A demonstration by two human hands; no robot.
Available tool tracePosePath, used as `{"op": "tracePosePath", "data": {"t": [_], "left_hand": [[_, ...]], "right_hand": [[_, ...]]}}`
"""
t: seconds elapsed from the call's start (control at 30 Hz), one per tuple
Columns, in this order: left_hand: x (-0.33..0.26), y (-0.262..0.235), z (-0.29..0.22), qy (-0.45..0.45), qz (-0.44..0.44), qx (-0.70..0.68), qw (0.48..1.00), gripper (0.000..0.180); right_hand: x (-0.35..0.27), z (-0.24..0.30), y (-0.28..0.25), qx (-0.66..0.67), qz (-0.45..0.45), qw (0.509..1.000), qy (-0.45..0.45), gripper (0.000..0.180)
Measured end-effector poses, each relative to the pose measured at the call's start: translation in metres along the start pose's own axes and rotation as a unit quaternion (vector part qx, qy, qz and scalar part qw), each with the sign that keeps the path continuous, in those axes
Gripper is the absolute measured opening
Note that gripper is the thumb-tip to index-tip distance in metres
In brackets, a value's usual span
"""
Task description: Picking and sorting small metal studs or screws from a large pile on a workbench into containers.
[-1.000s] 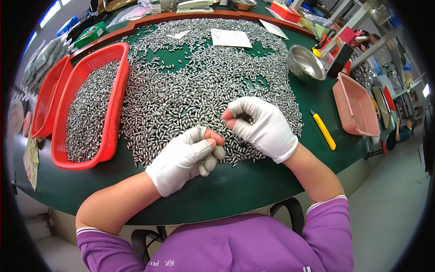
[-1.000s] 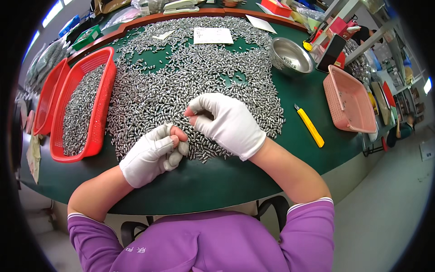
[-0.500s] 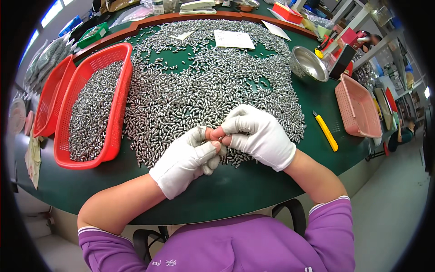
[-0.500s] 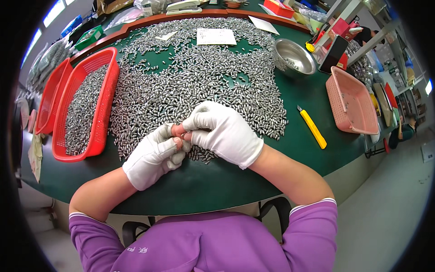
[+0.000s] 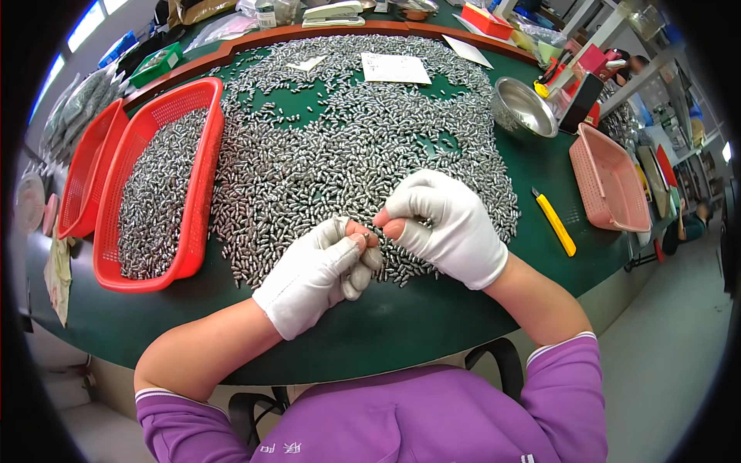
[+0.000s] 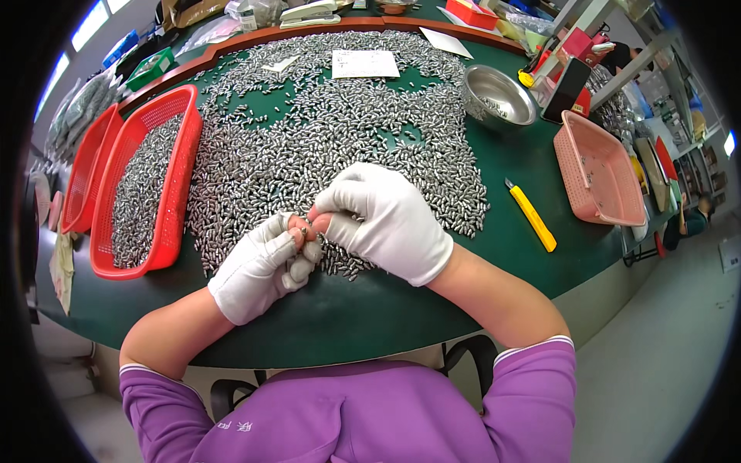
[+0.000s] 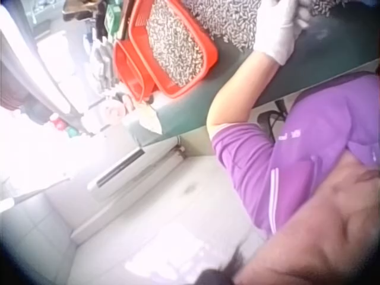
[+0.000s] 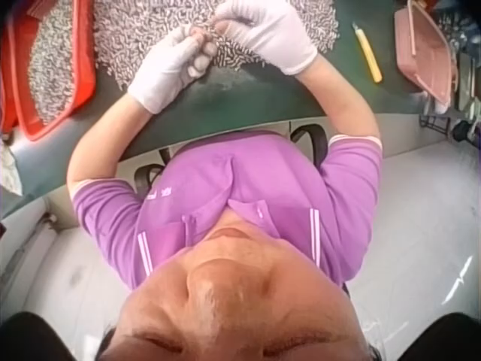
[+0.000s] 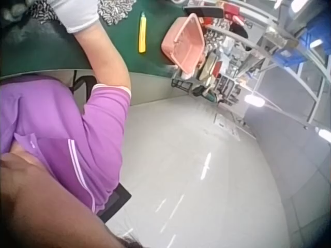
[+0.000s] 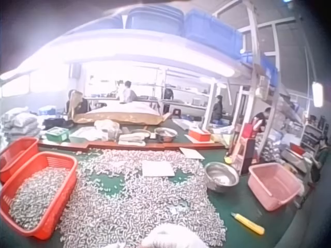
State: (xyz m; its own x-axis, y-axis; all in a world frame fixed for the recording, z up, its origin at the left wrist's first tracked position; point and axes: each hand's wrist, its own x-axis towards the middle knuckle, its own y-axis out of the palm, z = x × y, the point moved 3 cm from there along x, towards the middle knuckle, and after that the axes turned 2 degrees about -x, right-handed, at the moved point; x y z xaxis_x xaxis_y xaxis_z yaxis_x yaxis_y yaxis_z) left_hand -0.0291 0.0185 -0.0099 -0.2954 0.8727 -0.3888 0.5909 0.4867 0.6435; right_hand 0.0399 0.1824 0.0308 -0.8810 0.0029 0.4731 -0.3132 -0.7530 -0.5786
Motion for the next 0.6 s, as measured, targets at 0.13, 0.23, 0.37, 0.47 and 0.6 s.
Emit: {"op": "tracePosePath", "data": {"t": [0.13, 0.23, 0.37, 0.47, 0.6], "left_hand": [[0.001, 0.002, 0.0, 0.006, 0.001, 0.002, 1.0, 0.013], [0.001, 0.002, 0.001, 0.012, -0.022, 0.012, 1.0, 0.017], [0.002, 0.001, 0.001, 0.017, -0.001, 0.011, 1.0, 0.014], [0.001, 0.001, 0.001, 0.024, 0.01, 0.005, 1.0, 0.013], [0.0, -0.001, 0.002, 0.041, 0.015, -0.011, 0.999, 0.018]], "right_hand": [[0.004, 0.011, 0.001, -0.036, 0.017, 0.997, -0.073, 0.017], [0.004, 0.008, 0.001, -0.056, 0.005, 0.996, -0.068, 0.015], [0.006, -0.007, -0.015, -0.176, -0.023, 0.984, -0.004, 0.011], [0.007, -0.018, -0.027, -0.238, -0.033, 0.97, 0.042, 0.01], [0.003, -0.028, -0.02, -0.279, 0.043, 0.958, 0.054, 0.007]]}}
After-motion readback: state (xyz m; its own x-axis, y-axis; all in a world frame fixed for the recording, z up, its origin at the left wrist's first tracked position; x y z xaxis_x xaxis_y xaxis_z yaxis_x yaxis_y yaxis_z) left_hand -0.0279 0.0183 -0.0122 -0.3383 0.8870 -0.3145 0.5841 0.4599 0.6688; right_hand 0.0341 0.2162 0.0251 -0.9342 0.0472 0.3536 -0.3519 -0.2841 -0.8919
